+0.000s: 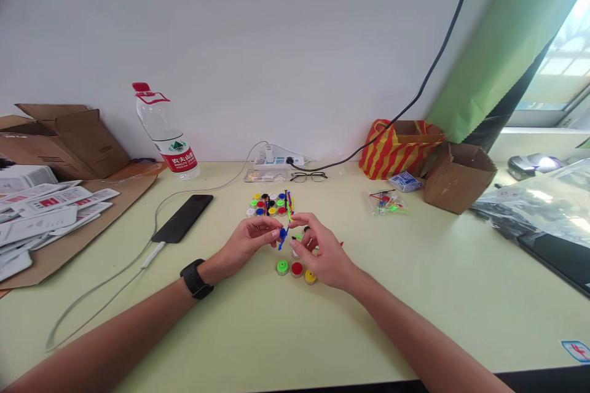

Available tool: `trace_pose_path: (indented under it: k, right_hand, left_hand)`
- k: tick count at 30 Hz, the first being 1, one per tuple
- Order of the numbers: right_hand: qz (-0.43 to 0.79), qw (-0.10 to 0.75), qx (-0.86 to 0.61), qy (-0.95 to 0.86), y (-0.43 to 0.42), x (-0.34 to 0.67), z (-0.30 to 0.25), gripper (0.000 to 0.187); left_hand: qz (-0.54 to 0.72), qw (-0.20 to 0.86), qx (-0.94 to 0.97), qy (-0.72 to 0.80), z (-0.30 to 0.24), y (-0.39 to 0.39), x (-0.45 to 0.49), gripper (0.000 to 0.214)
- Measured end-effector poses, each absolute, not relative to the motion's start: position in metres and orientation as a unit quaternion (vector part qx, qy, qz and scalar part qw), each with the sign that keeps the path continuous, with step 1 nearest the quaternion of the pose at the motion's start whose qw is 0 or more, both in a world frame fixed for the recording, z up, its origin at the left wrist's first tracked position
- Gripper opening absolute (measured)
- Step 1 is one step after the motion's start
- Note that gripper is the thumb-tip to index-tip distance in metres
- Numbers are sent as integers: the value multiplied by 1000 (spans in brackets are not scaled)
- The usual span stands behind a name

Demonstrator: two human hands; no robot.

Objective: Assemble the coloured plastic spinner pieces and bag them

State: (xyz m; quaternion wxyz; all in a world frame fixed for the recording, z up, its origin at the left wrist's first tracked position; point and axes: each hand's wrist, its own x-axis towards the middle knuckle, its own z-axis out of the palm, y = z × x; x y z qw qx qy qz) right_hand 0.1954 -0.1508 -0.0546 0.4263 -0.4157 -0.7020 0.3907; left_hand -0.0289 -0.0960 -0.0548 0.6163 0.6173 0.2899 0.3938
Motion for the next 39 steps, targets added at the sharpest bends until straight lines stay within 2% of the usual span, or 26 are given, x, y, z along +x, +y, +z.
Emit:
trace_pose_path:
  k: [5, 9, 11, 13, 14, 16, 21, 31, 39]
  right_hand:
    - [355, 424, -425, -717, -150, 197, -56, 40]
    - [324, 424, -452, -715, -153, 198, -52, 53]
    - [361, 431, -449, -695, -155, 201, -48, 50]
    - [454, 428, -420, -659, -154, 204, -43, 26]
    - [500, 430, -400, -636, -153, 206, -41, 23]
    - [551, 451, -372, -596, -150, 210, -37, 32]
    - [480, 492, -388, -614, -146, 207, -38, 31]
    - [383, 408, -416, -717, -154, 195, -50, 14]
    - [364, 401, -413, -732, -154, 196, -50, 11]
  left_hand:
    - [384, 618, 623, 288, -54, -96, -30, 24]
    - [372, 628, 619, 289, -56, -96, -30, 24]
    - [371, 629, 621, 286, -56, -96, -30, 24]
    - [375, 625, 623, 285, -56, -96, -30, 24]
    - [379, 622, 623, 286, -55, -96, -30, 24]
    - [384, 618, 621, 290, -55, -96, -29, 24]
    - [377, 618, 627, 288, -54, -96, -29, 25]
    - [344, 641, 627, 280, -53, -100, -29, 24]
    - [334, 646, 629, 275, -54, -101, -29, 24]
